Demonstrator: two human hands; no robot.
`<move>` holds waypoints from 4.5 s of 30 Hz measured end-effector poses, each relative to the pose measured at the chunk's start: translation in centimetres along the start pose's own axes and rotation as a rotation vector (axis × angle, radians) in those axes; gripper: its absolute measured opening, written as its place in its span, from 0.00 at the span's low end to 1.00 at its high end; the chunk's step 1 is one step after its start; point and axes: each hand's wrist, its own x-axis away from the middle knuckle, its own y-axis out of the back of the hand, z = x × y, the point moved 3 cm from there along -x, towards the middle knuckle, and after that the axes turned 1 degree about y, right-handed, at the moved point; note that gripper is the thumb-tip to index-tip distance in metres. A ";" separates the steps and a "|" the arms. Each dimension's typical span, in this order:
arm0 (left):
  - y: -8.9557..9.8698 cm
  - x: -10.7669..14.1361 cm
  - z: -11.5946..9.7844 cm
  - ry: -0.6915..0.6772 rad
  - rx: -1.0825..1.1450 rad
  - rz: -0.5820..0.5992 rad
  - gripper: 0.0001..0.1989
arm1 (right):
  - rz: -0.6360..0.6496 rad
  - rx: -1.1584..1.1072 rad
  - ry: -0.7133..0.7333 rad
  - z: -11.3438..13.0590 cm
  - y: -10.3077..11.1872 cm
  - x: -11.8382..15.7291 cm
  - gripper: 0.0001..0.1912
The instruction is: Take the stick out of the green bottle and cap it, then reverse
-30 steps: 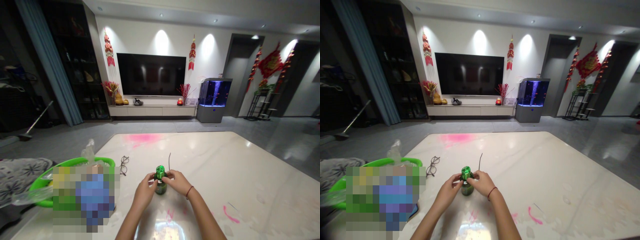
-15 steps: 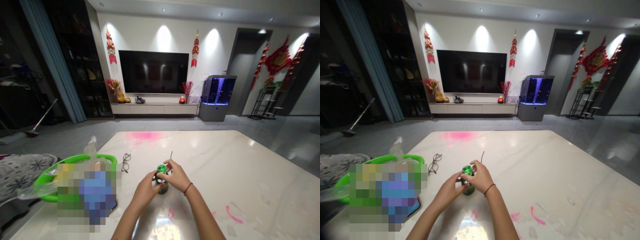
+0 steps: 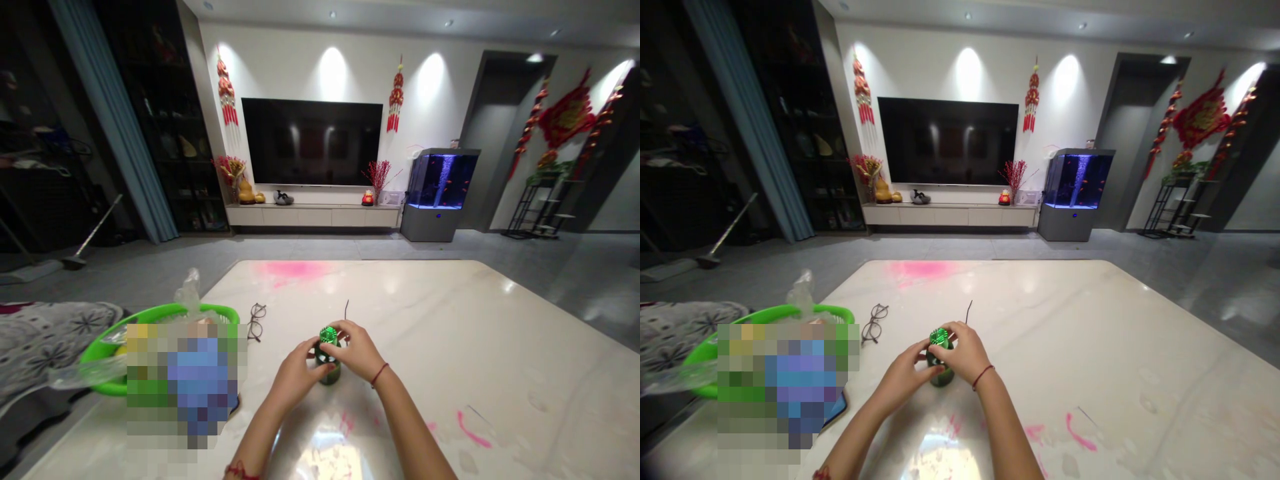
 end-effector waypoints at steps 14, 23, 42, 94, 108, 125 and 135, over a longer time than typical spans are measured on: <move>0.0 0.1 -0.4 0.019 -0.006 -0.020 0.31 | -0.007 -0.193 -0.051 -0.8 -2.1 -0.4 0.34; 0.0 0.3 -0.4 0.041 0.028 -0.004 0.33 | -0.052 -0.181 -0.075 -1.0 -1.2 -0.2 0.29; -0.1 0.3 -0.2 0.007 0.032 0.015 0.31 | 0.063 -0.218 -0.060 -1.9 0.2 -0.3 0.20; 0.1 0.5 -0.8 0.033 0.032 0.019 0.30 | 0.109 -0.294 -0.092 -1.2 0.5 0.5 0.18; -0.3 0.2 0.0 0.017 0.051 0.012 0.32 | -0.013 -0.280 -0.098 -0.6 -1.5 0.1 0.21; -0.1 0.3 -0.3 0.035 0.051 0.018 0.32 | -0.045 -0.303 -0.092 -1.6 -1.7 -0.1 0.26; 0.0 0.6 -0.9 0.054 0.048 0.016 0.32 | -0.025 -0.298 -0.095 -1.9 -0.3 0.2 0.27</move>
